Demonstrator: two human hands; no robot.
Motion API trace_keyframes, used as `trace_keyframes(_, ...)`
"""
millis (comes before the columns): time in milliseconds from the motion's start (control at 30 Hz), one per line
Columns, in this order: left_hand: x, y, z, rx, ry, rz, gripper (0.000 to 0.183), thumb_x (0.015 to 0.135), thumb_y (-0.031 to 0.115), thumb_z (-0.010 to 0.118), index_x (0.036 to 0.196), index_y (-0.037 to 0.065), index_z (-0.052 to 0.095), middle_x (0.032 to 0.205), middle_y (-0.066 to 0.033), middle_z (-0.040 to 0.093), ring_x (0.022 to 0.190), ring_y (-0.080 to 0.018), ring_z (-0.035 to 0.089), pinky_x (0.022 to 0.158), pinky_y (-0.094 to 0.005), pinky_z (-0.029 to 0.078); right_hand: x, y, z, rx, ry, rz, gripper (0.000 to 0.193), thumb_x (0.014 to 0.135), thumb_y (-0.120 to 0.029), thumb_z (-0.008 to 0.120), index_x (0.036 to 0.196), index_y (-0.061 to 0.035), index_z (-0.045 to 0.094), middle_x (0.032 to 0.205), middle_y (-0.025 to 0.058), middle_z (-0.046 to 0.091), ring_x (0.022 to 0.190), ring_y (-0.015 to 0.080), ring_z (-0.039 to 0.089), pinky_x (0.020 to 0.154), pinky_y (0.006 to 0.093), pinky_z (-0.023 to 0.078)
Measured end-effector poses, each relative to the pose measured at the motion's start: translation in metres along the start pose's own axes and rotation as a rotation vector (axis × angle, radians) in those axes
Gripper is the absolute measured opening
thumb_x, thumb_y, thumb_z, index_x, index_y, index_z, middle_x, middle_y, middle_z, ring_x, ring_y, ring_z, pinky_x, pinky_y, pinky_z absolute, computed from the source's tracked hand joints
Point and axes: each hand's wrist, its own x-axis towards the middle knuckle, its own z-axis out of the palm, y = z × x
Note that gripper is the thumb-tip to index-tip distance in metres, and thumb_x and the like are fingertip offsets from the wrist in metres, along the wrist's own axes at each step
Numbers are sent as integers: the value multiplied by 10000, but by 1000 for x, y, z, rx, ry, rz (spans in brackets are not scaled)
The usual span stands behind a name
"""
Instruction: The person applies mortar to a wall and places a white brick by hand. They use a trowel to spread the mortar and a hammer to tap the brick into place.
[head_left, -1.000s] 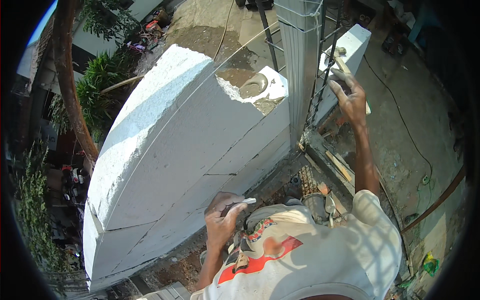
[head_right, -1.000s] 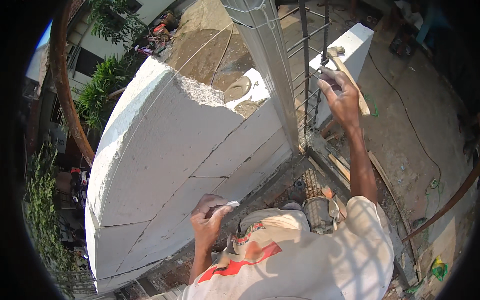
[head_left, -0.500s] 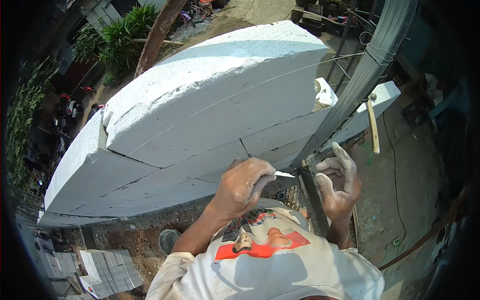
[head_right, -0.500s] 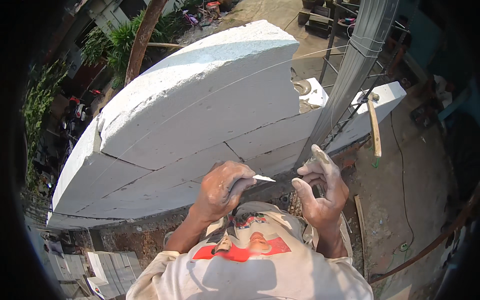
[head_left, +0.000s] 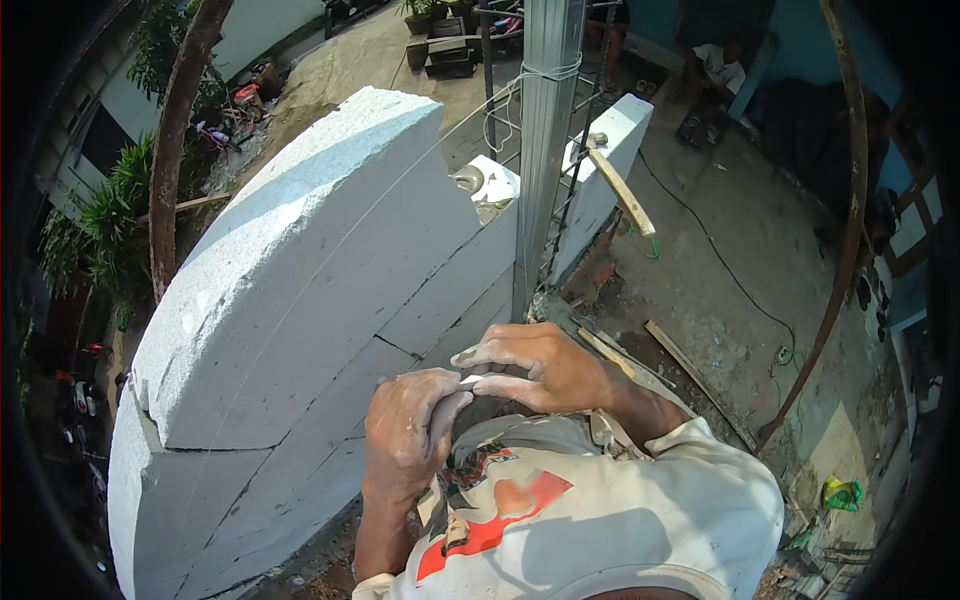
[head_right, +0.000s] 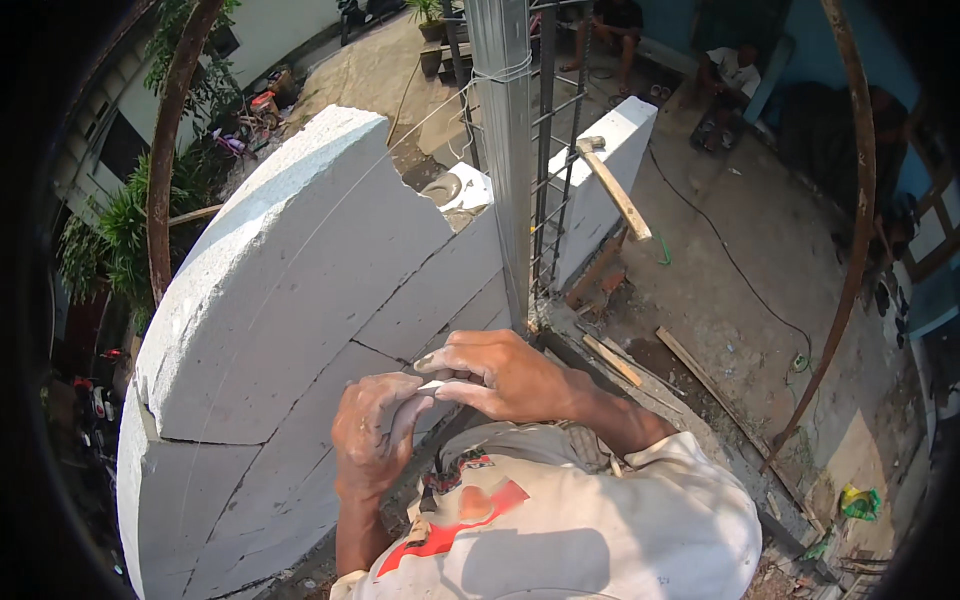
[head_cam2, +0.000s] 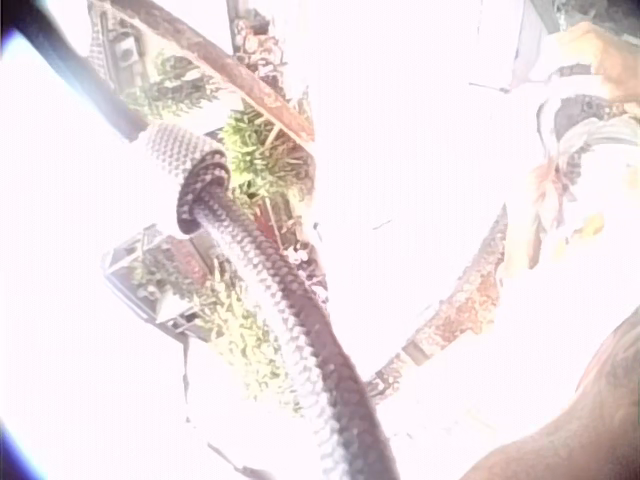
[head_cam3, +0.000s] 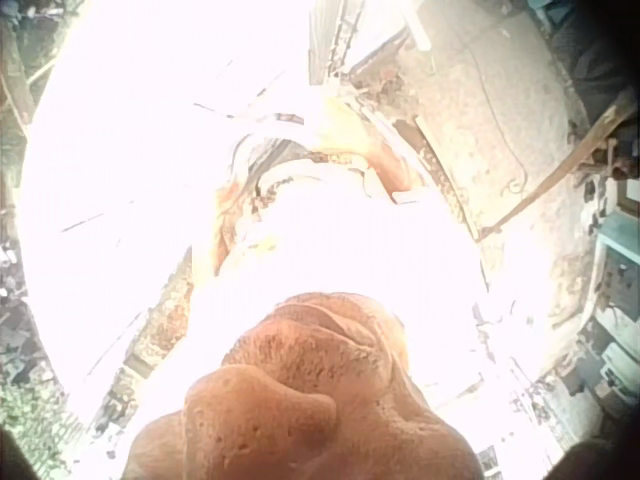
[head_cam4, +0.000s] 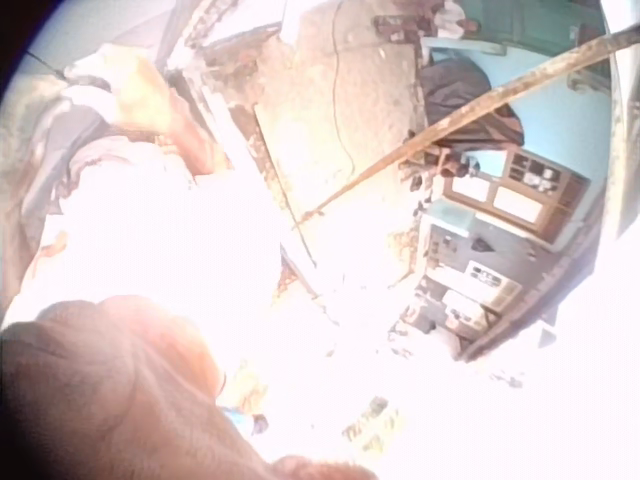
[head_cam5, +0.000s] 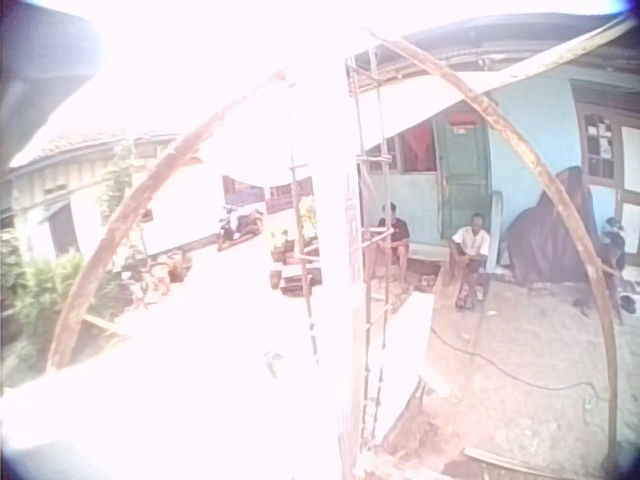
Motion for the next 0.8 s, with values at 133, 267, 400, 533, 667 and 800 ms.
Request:
trace_keyframes(133,17,21,-67,201,191,78,390,878,147,861,1211,94,665,1163,-117,757,1094,-305,728,894,-427,581,16,-14,-64,126,272,50,219,967,24,742,1175,37,673,1066,167,735,897,203,744,741,317,612)
trace_keyframes(267,37,31,-159,587,231,56,337,1033,261,688,1334,110,679,1318,-170,719,1266,-307,678,1069,-495,568,78,-58,-131,-4,411,-344,225,1062,-12,635,1279,48,632,1185,269,743,961,227,781,699,273,630)
trace_keyframes(400,92,-2,-193,789,3,-11,420,1095,301,591,1474,134,656,1462,-152,664,1349,-325,639,1162,-512,506,156,-97,-149,-419,276,-321,201,1039,-141,669,1157,16,713,901,91,729,694,153,659,582,315,534)
trace_keyframes(533,114,-16,-201,712,-135,-248,565,1092,476,555,1509,102,627,1506,-172,628,1371,-352,616,1181,-517,477,269,-88,-138,-809,40,-40,206,977,-179,693,1056,5,742,809,44,720,655,150,626,580,365,513)
trace_keyframes(667,104,-31,-206,669,-160,-368,720,1045,614,559,1521,76,613,1510,-185,625,1341,-373,630,1170,-508,486,376,-22,-127,-873,-360,69,228,933,-189,713,1044,9,736,840,60,723,700,179,638,623,383,533)
trace_keyframes(800,99,-33,-211,627,-125,-279,721,1024,610,606,1507,75,627,1475,-178,653,1316,-368,648,1156,-490,503,429,9,-94,-803,-831,201,276,875,-201,736,1056,7,730,894,91,722,756,216,652,684,377,572)
